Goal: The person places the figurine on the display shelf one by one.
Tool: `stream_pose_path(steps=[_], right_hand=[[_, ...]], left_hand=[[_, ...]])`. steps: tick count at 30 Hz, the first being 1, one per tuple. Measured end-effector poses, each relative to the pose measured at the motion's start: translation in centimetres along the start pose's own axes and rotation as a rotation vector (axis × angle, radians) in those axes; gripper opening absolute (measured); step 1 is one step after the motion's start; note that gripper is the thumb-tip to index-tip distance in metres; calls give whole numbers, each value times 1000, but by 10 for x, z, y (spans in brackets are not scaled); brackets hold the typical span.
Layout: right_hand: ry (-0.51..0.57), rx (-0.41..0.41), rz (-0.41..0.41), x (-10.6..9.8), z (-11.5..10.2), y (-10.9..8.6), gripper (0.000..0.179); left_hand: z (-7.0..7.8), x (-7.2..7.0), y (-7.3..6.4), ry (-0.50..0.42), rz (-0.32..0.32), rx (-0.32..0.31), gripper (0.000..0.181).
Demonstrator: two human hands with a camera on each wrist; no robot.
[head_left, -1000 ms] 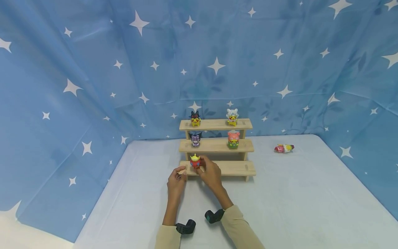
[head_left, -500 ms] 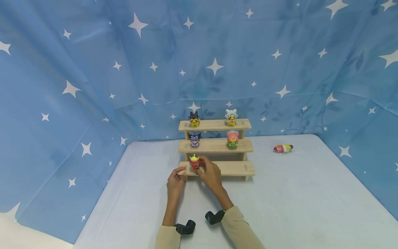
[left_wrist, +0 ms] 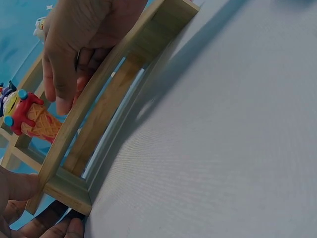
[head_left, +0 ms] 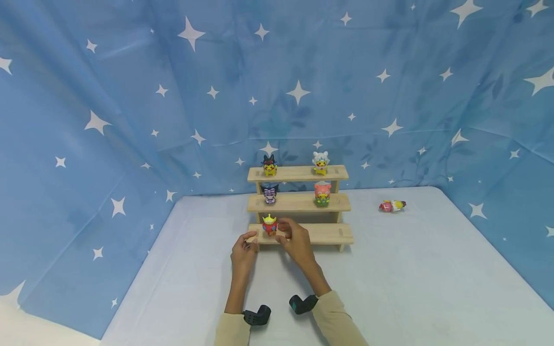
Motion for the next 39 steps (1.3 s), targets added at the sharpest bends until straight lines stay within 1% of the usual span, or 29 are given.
stream_pose_path(steps=[7, 12, 15, 17, 20, 21, 22, 27, 29, 32, 35, 39], right_hand=[[42, 19, 14, -18, 11, -1, 42], [76, 28, 32, -40, 20, -2, 37], [74, 10, 58, -58, 23, -3, 30], [71, 2, 91, -72, 27, -5, 26], [81, 11, 164, -98, 36, -6, 22], [82, 21, 203, -108, 40, -7, 20], [77, 36, 245, -118, 44, -7, 19], [122, 128, 449, -167, 68, -10, 15], [132, 173, 516, -183, 79, -11, 15], [107, 251, 602, -204, 98, -11, 19], [119, 340, 653, -221, 120, -12, 25], [177, 452, 667, -237, 152, -11, 36]], left_hand=[[-1, 2, 0, 7, -4, -7, 23], [-1, 2, 1, 6, -9, -4, 23], [-1, 2, 1, 4, -12, -7, 23], [-1, 2, 1, 7, -12, -8, 23], [0, 1, 0, 9, -8, 0, 23], [0, 1, 0, 7, -8, 1, 23], [0, 1, 0, 2, -8, 1, 23], [0, 1, 1, -10, -9, -1, 23], [-2, 2, 1, -7, -11, -2, 24], [-3, 2, 1, -5, -16, -9, 24], [-4, 3, 1, -4, -20, -12, 24], [-3, 3, 0, -5, -25, -8, 24]])
Point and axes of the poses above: each hand's wrist, its own y-axis towards the middle knuckle, its own x-axis out of the palm, z = x × y, the point moved 10 cm from there along y, towards the middle knuckle, and after that the axes turned 12 degrees about x, right-handed, at the moved point
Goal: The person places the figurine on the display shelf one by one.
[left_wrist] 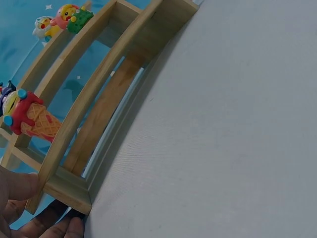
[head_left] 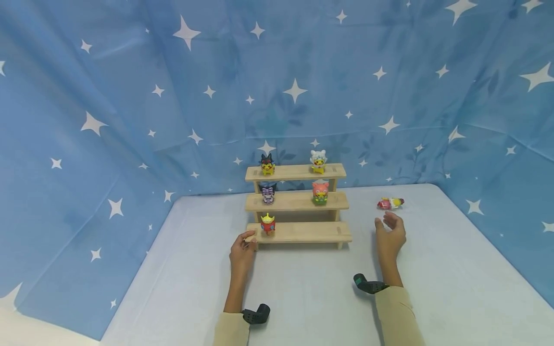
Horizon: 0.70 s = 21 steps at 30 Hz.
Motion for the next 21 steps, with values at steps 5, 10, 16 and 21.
stream_pose_path(steps=[5, 10, 16, 21], right_hand=[[-36, 112, -5, -5, 20, 25, 51], [-97, 161, -53, -1, 28, 46, 60], [-117, 204, -134, 0, 35, 66, 67], [-116, 234, -226, 2, 36, 83, 73]], left_hand=[[0, 0, 0, -15, 6, -6, 24], [-2, 0, 2, -21, 0, 2, 24], [-5, 0, 1, -15, 3, -7, 24], [-1, -2, 0, -34, 16, -4, 23]])
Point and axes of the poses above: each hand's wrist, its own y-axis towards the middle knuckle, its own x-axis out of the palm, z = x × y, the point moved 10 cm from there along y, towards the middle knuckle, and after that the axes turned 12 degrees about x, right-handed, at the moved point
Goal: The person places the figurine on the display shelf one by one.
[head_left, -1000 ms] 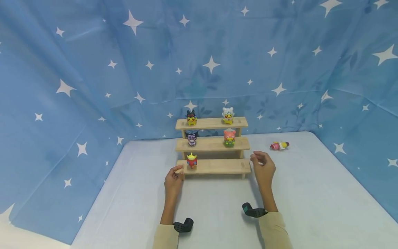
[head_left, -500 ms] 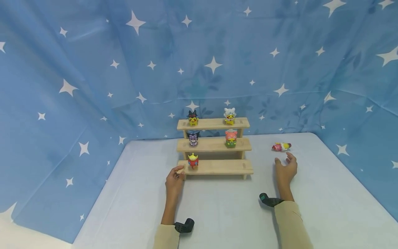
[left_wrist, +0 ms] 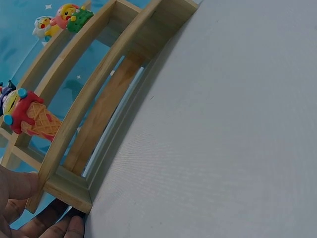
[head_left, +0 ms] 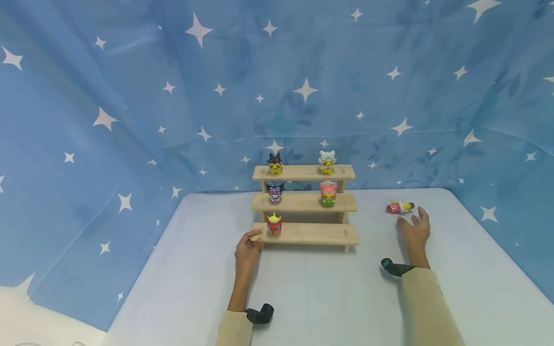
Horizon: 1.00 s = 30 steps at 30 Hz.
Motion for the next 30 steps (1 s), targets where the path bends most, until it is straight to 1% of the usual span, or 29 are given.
stream_pose_path(steps=[6, 9, 11, 14, 18, 20, 23, 26, 30], right_hand=[[-120, 23, -87, -6, 3, 19, 78], [-188, 11, -122, -12, 5, 27, 79], [-237, -21, -147, -16, 4, 31, 80], [-309, -99, -186, -17, -1, 33, 80], [-371, -185, -223, -11, -9, 33, 77], [-394, -219, -217, -7, -13, 34, 73], [-400, -245, -186, -4, -17, 33, 69], [-396, -232, -145, -1, -18, 33, 68], [-390, -194, -104, 2, -15, 33, 70]], left_hand=[[2, 1, 0, 21, -4, 1, 23], [0, 4, -2, 30, -12, 0, 24], [-1, 7, -3, 21, -19, 2, 24], [-2, 9, -3, 4, -18, 11, 23], [-1, 7, -3, -11, -2, 15, 23], [0, 6, -2, -10, 2, 15, 22], [1, 4, 0, -10, 6, 16, 23], [1, 3, 1, -5, 10, 16, 23], [1, 2, 1, 0, 12, 13, 23]])
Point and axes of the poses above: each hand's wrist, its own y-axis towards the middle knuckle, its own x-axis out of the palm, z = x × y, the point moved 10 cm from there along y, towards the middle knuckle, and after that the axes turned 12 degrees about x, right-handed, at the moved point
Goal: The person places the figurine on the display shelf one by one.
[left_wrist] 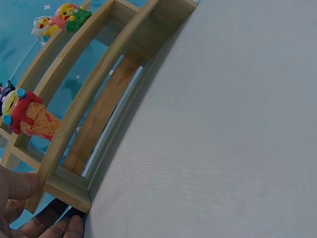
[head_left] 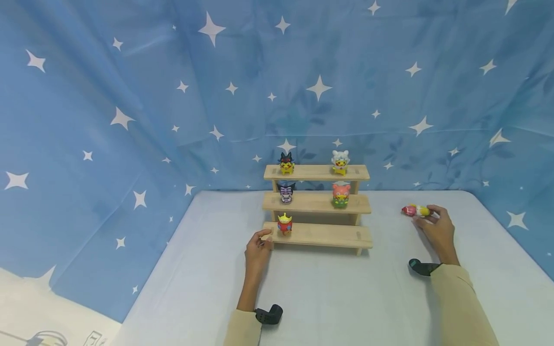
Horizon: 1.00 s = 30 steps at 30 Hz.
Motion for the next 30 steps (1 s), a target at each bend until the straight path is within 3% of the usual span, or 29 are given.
stream_pose_path(steps=[12, 21, 25, 30], right_hand=[[35, 53, 147, -9, 12, 5, 51], [83, 92, 119, -10, 11, 0, 60], [406, 116, 9, -8, 14, -2, 61], [903, 124, -233, -1, 9, -9, 71]], left_hand=[[-1, 5, -2, -6, -16, 3, 22], [0, 4, -3, -3, -15, 15, 22], [-1, 4, -3, -4, -19, 8, 22], [-2, 2, -1, 2, -20, 12, 22]])
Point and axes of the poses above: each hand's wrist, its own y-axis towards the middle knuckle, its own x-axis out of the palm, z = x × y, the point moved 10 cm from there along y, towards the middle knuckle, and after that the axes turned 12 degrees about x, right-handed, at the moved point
